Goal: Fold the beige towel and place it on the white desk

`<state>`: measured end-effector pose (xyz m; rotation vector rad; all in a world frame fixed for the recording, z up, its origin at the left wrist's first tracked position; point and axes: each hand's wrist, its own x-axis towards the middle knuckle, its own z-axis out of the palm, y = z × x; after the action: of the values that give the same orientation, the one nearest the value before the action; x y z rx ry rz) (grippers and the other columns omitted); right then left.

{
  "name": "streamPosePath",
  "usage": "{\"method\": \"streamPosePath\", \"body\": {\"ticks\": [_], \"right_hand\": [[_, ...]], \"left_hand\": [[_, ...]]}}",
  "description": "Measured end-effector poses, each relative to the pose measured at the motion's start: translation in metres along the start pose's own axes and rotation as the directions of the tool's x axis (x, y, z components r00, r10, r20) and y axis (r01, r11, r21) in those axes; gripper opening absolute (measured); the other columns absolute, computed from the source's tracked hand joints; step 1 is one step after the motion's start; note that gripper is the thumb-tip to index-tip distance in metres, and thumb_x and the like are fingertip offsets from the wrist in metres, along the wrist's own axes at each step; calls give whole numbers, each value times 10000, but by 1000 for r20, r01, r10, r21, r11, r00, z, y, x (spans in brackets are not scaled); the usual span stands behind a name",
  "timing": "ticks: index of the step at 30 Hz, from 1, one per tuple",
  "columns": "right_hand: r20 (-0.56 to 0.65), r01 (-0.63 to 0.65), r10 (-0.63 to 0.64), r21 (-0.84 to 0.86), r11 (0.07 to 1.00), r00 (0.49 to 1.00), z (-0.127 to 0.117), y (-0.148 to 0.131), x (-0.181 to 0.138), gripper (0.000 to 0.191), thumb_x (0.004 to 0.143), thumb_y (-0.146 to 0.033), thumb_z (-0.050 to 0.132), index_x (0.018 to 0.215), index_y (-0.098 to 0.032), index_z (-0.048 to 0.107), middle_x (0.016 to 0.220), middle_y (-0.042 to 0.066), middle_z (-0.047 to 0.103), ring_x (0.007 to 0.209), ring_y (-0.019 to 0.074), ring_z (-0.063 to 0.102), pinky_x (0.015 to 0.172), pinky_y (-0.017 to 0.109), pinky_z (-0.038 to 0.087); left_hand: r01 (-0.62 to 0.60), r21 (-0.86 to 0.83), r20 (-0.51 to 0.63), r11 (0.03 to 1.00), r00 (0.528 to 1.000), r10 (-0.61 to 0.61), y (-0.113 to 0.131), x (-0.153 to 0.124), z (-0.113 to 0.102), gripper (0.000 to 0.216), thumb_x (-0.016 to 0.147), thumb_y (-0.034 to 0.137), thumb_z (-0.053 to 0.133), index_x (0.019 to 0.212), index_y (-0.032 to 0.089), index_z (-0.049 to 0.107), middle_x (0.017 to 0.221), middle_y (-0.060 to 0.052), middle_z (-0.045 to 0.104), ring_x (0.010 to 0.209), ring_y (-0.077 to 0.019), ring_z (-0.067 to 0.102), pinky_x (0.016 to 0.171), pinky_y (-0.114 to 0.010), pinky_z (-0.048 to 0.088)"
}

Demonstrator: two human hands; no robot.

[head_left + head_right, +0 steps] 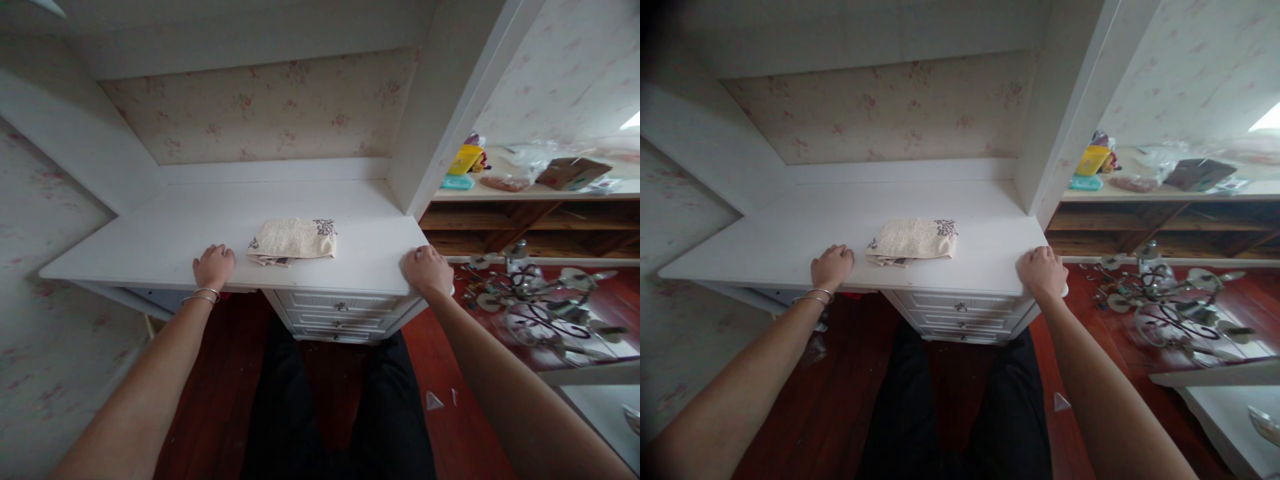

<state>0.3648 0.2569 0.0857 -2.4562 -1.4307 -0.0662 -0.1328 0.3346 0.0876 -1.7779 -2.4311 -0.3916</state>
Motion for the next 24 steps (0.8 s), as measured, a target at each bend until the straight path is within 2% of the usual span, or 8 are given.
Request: {"method": "streamPosePath", "body": {"ticks": [5,13,21,24], "right_hand": [[-6,4,-4,-2,1000,1000,1,0,0,361,951,-297,343,1122,-136,617,1220,162,620,1086,328,563,841,425,460],[-9,24,-24,-6,1000,1000,1,2,0,366,948,-292,340,1119,-121,615,1212,176,618,1082,332,561,835,426,456],[-19,22,-22,0,1000,1000,2,2,0,363,945,-294,338,1101,-125,619,1191,184,625,1066,325,564,812,409,445],[-33,25,-25,4,1000,999,4,3,1,362,935,-299,344,1092,-132,624,1185,171,629,1054,321,565,800,407,442]], "left_hand": [[9,-14,-3,1000,1000,-9,0,-1,0,448,944,333,307,1257,227,609,1446,-122,503,1302,-287,468,1058,-506,324],[-19,24,9,1000,1000,18,1,-1,-1,456,937,323,295,1243,197,609,1349,-137,577,1243,-294,511,1026,-516,354],[-1,22,-2,1000,1000,1,-2,2,3,463,941,341,302,1264,199,601,1436,-123,512,1299,-288,474,1044,-526,351],[-11,21,-5,1000,1000,12,-2,2,4,458,938,339,308,1257,200,606,1418,-123,530,1282,-287,491,1042,-529,354]]}}
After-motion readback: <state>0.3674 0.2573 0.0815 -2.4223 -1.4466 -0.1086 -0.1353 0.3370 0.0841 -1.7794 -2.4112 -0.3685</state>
